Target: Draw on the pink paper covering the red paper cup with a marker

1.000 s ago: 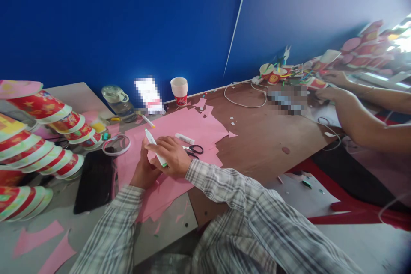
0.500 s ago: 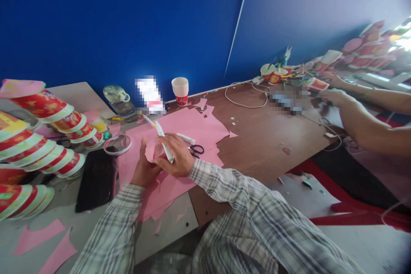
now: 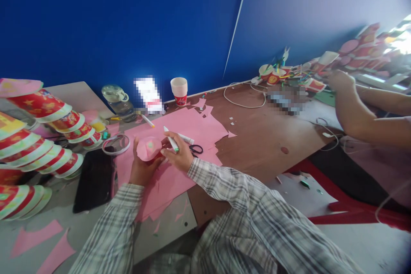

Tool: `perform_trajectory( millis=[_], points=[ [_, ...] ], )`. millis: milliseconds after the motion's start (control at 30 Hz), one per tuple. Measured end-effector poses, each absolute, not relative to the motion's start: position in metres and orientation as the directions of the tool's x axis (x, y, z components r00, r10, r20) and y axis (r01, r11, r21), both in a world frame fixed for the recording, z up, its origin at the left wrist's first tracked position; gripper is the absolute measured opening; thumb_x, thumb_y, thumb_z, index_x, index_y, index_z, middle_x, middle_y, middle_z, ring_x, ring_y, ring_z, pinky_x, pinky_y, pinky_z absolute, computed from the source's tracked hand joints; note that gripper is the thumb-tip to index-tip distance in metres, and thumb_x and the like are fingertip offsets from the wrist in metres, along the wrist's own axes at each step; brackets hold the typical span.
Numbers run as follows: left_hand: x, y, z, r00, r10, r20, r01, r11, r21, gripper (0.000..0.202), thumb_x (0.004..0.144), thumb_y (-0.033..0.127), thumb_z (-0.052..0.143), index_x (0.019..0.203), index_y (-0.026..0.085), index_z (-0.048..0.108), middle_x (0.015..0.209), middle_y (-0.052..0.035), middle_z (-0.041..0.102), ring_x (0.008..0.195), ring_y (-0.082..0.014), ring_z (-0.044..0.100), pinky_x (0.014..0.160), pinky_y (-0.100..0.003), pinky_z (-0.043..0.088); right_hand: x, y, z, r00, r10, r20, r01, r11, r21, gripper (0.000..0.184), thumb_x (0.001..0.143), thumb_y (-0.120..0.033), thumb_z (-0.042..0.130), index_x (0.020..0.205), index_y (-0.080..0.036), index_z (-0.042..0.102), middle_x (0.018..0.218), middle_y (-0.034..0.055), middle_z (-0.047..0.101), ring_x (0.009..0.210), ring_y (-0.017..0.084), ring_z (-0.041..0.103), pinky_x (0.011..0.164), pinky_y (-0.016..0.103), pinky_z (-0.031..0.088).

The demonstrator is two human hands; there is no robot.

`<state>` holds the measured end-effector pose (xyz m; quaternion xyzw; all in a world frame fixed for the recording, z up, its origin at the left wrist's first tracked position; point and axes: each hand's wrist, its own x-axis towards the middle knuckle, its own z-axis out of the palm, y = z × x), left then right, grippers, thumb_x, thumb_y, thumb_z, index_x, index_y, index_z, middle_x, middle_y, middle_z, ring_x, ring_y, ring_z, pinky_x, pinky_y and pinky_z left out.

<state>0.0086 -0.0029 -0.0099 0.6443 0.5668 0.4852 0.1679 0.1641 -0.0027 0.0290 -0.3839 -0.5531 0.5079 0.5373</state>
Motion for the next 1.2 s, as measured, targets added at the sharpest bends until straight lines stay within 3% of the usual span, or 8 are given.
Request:
perform_trajectory(
  millis=[133, 333, 433, 633, 967, 1033, 1200],
  points=[
    [0.009, -0.002, -0.012, -0.132, 0.9, 0.415, 0.595, -0.263, 0.759, 0.107, 0.048, 0.04, 0.069, 0.135, 0.012, 0.013, 0.12, -0.0212, 0.046, 0.106, -0.0316, 0.047, 0.082, -0.047, 0.039, 0.159, -0.002, 0.031, -0.09, 0.987, 0.135, -0.233, 0.111, -0.966, 0.043, 0.066, -0.02, 0.056, 0.108, -0.019, 0.048, 0.08, -0.0017, 0.053, 0.067, 0.008, 0.05, 0.063, 0.022, 0.047],
    [0.011, -0.003, -0.007, -0.138, 0.924, 0.357, 0.607, -0.206, 0.768, 0.11, 0.046, 0.038, 0.07, 0.135, 0.011, 0.011, 0.126, -0.0225, 0.04, 0.11, -0.0333, 0.045, 0.082, -0.047, 0.039, 0.151, -0.001, 0.033, -0.081, 0.996, 0.026, -0.366, -0.006, -0.93, 0.041, 0.062, -0.021, 0.058, 0.103, -0.019, 0.049, 0.068, -0.0056, 0.045, 0.056, 0.004, 0.041, 0.052, 0.018, 0.039],
    [0.012, -0.003, -0.005, -0.138, 0.928, 0.345, 0.624, -0.189, 0.758, 0.11, 0.045, 0.039, 0.07, 0.135, 0.01, 0.012, 0.133, -0.0235, 0.031, 0.116, -0.0343, 0.038, 0.086, -0.048, 0.035, 0.15, 0.0, 0.036, -0.1, 0.994, -0.049, -0.416, -0.087, -0.905, 0.04, 0.06, -0.02, 0.058, 0.099, -0.017, 0.051, 0.062, -0.0069, 0.042, 0.053, 0.004, 0.038, 0.05, 0.017, 0.035],
    [0.012, -0.003, -0.004, -0.144, 0.942, 0.302, 0.621, -0.152, 0.769, 0.111, 0.045, 0.037, 0.069, 0.135, 0.009, 0.01, 0.134, -0.0241, 0.027, 0.118, -0.0347, 0.035, 0.088, -0.049, 0.033, 0.151, 0.001, 0.043, -0.102, 0.99, -0.1, -0.434, -0.135, -0.891, 0.038, 0.058, -0.018, 0.057, 0.095, -0.017, 0.051, 0.057, -0.0084, 0.038, 0.051, 0.004, 0.035, 0.049, 0.016, 0.034],
    [0.007, -0.004, -0.007, -0.029, 0.91, 0.414, 0.603, -0.314, 0.733, 0.108, 0.051, 0.038, 0.067, 0.136, 0.013, 0.005, 0.141, -0.0202, 0.012, 0.128, -0.0317, 0.016, 0.098, -0.047, 0.02, 0.152, 0.005, 0.04, -0.122, 0.988, -0.093, -0.401, -0.135, -0.906, 0.035, 0.059, -0.018, 0.056, 0.094, -0.015, 0.054, 0.053, -0.0091, 0.038, 0.047, 0.003, 0.034, 0.045, 0.016, 0.03],
    [0.007, -0.004, -0.006, -0.029, 0.913, 0.407, 0.564, -0.322, 0.761, 0.106, 0.053, 0.037, 0.067, 0.136, 0.015, 0.004, 0.141, -0.0191, 0.014, 0.126, -0.0302, 0.021, 0.098, -0.045, 0.021, 0.152, 0.006, 0.039, -0.124, 0.988, -0.09, -0.393, -0.133, -0.91, 0.035, 0.059, -0.017, 0.056, 0.093, -0.015, 0.054, 0.053, -0.0089, 0.039, 0.047, 0.003, 0.036, 0.046, 0.015, 0.031],
    [0.011, -0.005, 0.0, -0.056, 0.932, 0.358, 0.459, -0.295, 0.838, 0.104, 0.054, 0.037, 0.066, 0.136, 0.018, 0.004, 0.129, -0.0163, 0.035, 0.117, -0.0271, 0.037, 0.093, -0.043, 0.03, 0.152, 0.009, 0.037, -0.125, 0.988, -0.086, -0.375, -0.127, -0.918, 0.034, 0.059, -0.017, 0.056, 0.093, -0.014, 0.053, 0.054, -0.0088, 0.04, 0.048, 0.003, 0.037, 0.047, 0.015, 0.032]
  ],
)
